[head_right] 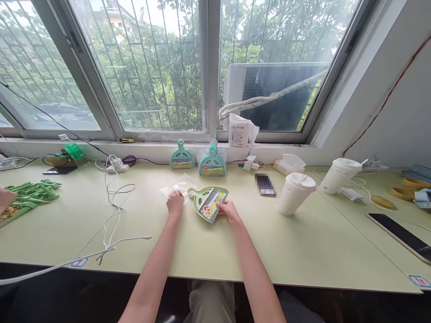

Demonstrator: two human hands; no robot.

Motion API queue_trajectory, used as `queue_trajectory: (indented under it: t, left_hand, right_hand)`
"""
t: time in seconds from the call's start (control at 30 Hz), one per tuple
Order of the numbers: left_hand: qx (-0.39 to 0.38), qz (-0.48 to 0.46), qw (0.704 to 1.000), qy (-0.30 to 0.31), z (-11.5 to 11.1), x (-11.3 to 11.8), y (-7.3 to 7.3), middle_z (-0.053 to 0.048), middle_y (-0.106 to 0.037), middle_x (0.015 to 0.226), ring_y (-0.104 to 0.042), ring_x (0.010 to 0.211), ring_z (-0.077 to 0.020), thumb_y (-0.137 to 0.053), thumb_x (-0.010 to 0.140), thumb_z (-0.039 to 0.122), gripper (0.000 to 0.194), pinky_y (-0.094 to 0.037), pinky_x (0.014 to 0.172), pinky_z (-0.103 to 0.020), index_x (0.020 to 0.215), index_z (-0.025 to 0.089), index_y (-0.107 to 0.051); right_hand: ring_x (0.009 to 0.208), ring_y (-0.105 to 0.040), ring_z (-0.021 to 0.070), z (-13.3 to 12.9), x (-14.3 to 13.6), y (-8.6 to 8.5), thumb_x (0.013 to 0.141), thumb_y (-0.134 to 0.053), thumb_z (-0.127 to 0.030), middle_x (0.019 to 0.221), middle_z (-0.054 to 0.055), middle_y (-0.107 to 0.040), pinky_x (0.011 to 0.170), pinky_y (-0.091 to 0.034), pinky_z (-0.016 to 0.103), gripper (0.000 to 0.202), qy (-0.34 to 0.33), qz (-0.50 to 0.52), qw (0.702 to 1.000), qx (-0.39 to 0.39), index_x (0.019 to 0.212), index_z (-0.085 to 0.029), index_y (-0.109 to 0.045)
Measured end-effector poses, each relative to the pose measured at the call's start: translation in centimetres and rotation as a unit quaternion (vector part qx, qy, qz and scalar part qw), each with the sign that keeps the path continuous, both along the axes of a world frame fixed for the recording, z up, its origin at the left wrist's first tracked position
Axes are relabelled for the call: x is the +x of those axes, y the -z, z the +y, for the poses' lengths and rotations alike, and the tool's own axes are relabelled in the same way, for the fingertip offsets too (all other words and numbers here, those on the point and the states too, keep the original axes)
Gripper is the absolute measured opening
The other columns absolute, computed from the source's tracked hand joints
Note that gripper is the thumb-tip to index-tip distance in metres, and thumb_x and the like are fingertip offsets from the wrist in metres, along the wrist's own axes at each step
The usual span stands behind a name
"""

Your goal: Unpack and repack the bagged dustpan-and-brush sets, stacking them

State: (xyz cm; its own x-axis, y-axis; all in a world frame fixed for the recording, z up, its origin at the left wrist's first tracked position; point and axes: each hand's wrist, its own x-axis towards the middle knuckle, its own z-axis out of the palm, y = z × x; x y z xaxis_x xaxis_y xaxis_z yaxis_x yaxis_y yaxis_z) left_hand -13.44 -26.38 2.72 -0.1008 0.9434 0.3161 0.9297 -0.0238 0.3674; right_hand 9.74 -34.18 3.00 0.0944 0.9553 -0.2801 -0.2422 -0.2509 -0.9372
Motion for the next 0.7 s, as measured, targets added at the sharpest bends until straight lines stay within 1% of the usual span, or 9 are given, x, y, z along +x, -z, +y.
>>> queue_trajectory:
  t: [0.13,0.23,0.33,0.4,0.47,0.5,0.57,0.63,0.7]
  left_hand:
    - [0.077,-0.003,0.997,-0.022,-0.1,0.3,0.0,-0.012,-0.059,0.096,-0.052,0.097,-0.0260,-0.042,0.089,0.017,0.016,-0.044,0.078,-0.036,0.092,0.016,-0.058]
    - [0.134,-0.017,0.990,-0.050,0.0,-0.1,-0.1,-0.011,-0.058,0.094,-0.051,0.096,-0.0258,-0.038,0.091,0.020,0.019,-0.045,0.080,-0.037,0.093,0.016,-0.056]
    - [0.158,-0.025,0.985,-0.059,-0.1,-0.2,-0.1,-0.012,-0.057,0.094,-0.049,0.098,-0.0269,-0.036,0.092,0.021,0.020,-0.045,0.080,-0.039,0.093,0.017,-0.056]
    - [0.158,-0.028,0.987,-0.027,-0.3,0.3,-0.1,-0.012,-0.057,0.094,-0.049,0.100,-0.0274,-0.036,0.091,0.021,0.020,-0.047,0.079,-0.039,0.092,0.017,-0.056]
    - [0.161,-0.014,0.986,0.032,-0.7,1.2,-0.1,-0.012,-0.058,0.093,-0.050,0.100,-0.0269,-0.037,0.091,0.019,0.019,-0.046,0.084,-0.042,0.089,0.018,-0.056]
    - [0.169,-0.003,0.984,0.063,-1.0,1.7,0.0,-0.011,-0.058,0.093,-0.050,0.099,-0.0264,-0.037,0.091,0.018,0.020,-0.043,0.091,-0.046,0.088,0.018,-0.056]
    - [0.192,0.009,0.974,0.119,-1.4,2.7,0.0,-0.010,-0.059,0.095,-0.051,0.099,-0.0248,-0.036,0.090,0.014,0.021,-0.031,0.104,-0.055,0.088,0.019,-0.056]
    - [0.214,-0.008,0.963,0.162,-1.7,3.3,0.0,-0.008,-0.059,0.098,-0.053,0.098,-0.0228,-0.035,0.089,0.011,0.022,-0.018,0.109,-0.061,0.088,0.020,-0.055]
    - [0.224,-0.042,0.953,0.198,-2.0,3.5,-0.2,-0.007,-0.060,0.097,-0.054,0.098,-0.0209,-0.036,0.088,0.010,0.022,-0.017,0.110,-0.061,0.088,0.021,-0.055]
  right_hand:
    - [0.071,-0.072,0.0209,0.0,-1.2,0.2,0.072,-0.072,-0.020,0.086,0.013,-0.074,0.061,-0.060,0.028,0.018,-0.018,0.006,1.000,0.025,0.086,-0.010,-0.066]
    - [0.072,-0.072,0.0206,0.0,-1.1,0.0,0.072,-0.072,-0.021,0.086,0.013,-0.074,0.062,-0.060,0.028,0.019,-0.028,0.007,0.999,0.029,0.086,-0.010,-0.066]
    - [0.072,-0.072,0.0209,0.0,-0.5,-0.2,0.072,-0.072,-0.019,0.086,0.013,-0.074,0.060,-0.059,0.028,0.017,-0.032,-0.008,0.999,0.032,0.085,-0.010,-0.066]
    - [0.071,-0.072,0.0207,0.1,-0.3,-0.3,0.072,-0.072,-0.019,0.084,0.012,-0.074,0.058,-0.059,0.027,0.016,-0.010,-0.019,0.999,0.041,0.084,-0.010,-0.066]
    - [0.072,-0.071,0.0206,0.1,-0.2,-0.4,0.071,-0.073,-0.019,0.084,0.011,-0.074,0.059,-0.060,0.027,0.018,0.023,-0.020,0.998,0.057,0.085,-0.011,-0.066]
    - [0.072,-0.071,0.0207,0.1,-0.2,-0.4,0.071,-0.073,-0.019,0.084,0.011,-0.074,0.059,-0.060,0.028,0.018,0.034,-0.017,0.997,0.063,0.085,-0.012,-0.065]
    - [0.072,-0.071,0.0207,0.1,-0.1,-0.3,0.070,-0.074,-0.019,0.084,0.011,-0.074,0.059,-0.060,0.028,0.019,0.041,-0.013,0.997,0.067,0.085,-0.012,-0.065]
    - [0.070,-0.071,0.0202,0.1,0.1,-0.3,0.069,-0.074,-0.019,0.083,0.011,-0.073,0.058,-0.060,0.028,0.019,0.027,-0.017,0.998,0.062,0.083,-0.011,-0.065]
    - [0.070,-0.071,0.0197,0.2,0.3,-0.2,0.069,-0.074,-0.020,0.083,0.011,-0.073,0.058,-0.059,0.027,0.019,0.004,-0.023,0.998,0.064,0.083,-0.011,-0.065]
